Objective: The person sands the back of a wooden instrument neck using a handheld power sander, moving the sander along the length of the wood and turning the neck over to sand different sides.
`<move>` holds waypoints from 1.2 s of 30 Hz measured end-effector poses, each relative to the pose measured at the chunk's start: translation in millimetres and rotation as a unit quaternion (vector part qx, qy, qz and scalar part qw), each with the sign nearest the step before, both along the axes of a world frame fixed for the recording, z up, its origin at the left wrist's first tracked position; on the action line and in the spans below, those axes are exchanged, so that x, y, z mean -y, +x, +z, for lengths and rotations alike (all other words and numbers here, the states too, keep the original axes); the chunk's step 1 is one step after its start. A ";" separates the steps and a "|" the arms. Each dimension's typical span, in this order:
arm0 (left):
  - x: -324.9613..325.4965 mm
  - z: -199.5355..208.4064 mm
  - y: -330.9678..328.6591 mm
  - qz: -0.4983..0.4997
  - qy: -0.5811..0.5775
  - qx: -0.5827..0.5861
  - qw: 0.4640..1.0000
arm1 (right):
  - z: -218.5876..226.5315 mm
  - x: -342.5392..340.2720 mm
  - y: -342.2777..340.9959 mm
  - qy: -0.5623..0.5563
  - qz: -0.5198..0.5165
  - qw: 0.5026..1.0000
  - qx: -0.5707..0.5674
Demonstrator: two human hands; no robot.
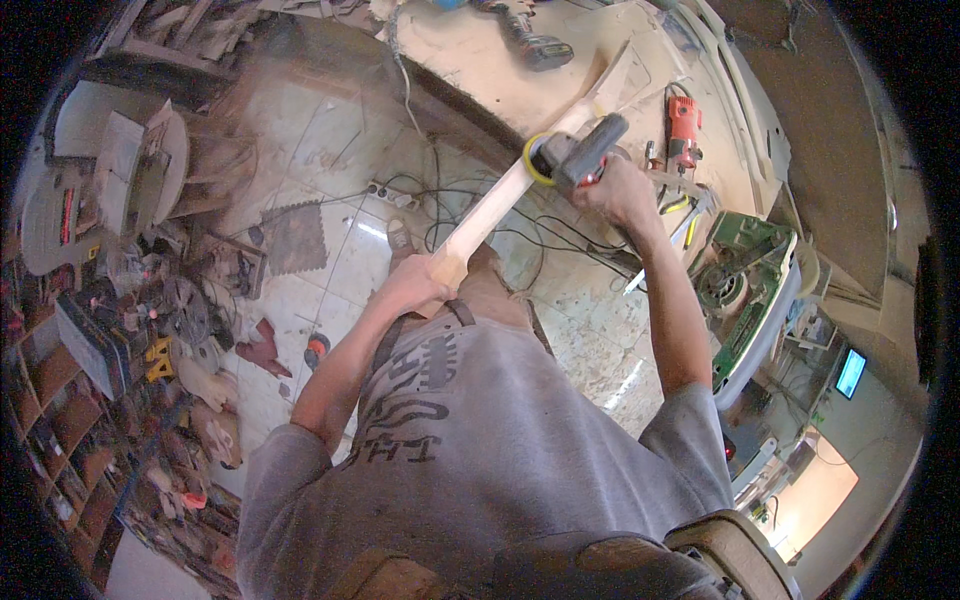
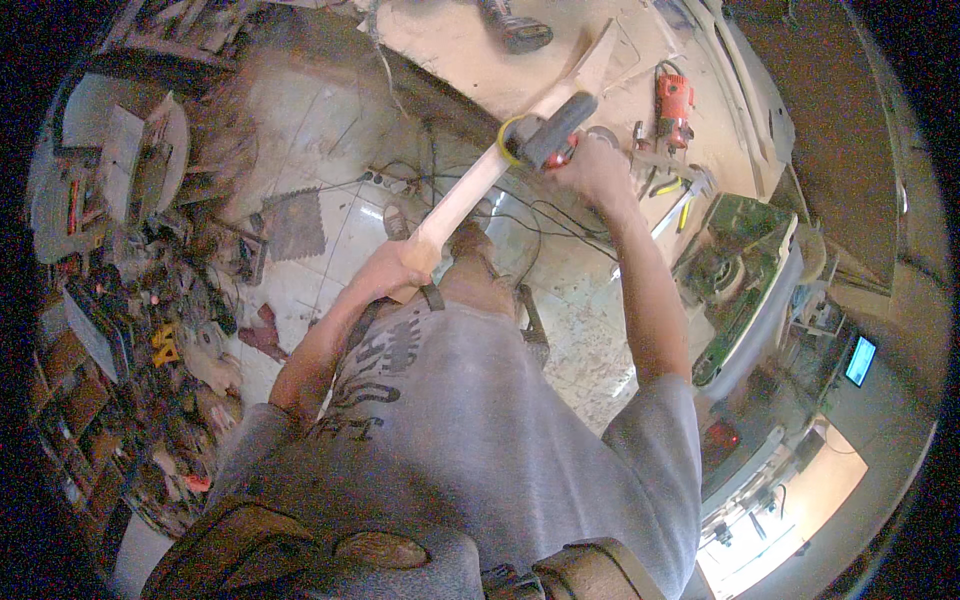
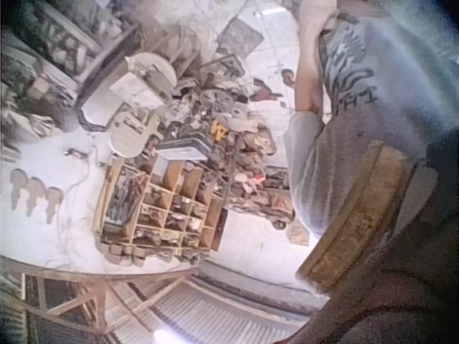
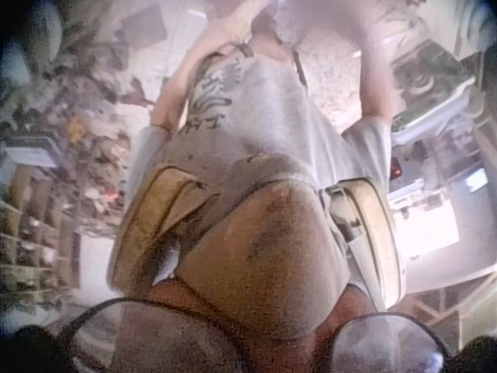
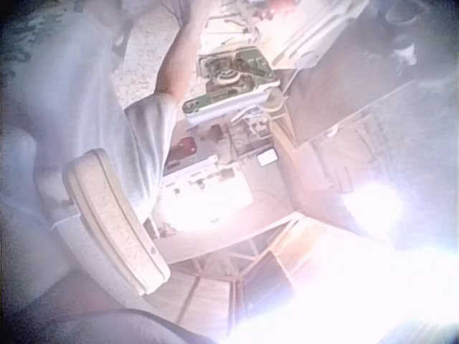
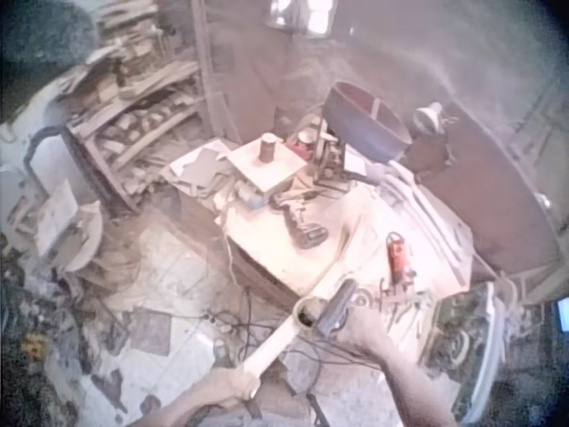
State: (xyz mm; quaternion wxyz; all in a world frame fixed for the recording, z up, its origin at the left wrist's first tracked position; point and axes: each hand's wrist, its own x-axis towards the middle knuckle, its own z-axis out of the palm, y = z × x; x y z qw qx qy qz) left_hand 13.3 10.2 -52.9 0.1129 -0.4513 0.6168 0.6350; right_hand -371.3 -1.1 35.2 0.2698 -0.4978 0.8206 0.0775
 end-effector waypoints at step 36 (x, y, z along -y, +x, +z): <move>-27.0 3.6 -7.6 -0.002 -0.267 0.119 0.956 | 12.7 -33.4 28.5 -0.089 -0.001 0.994 0.055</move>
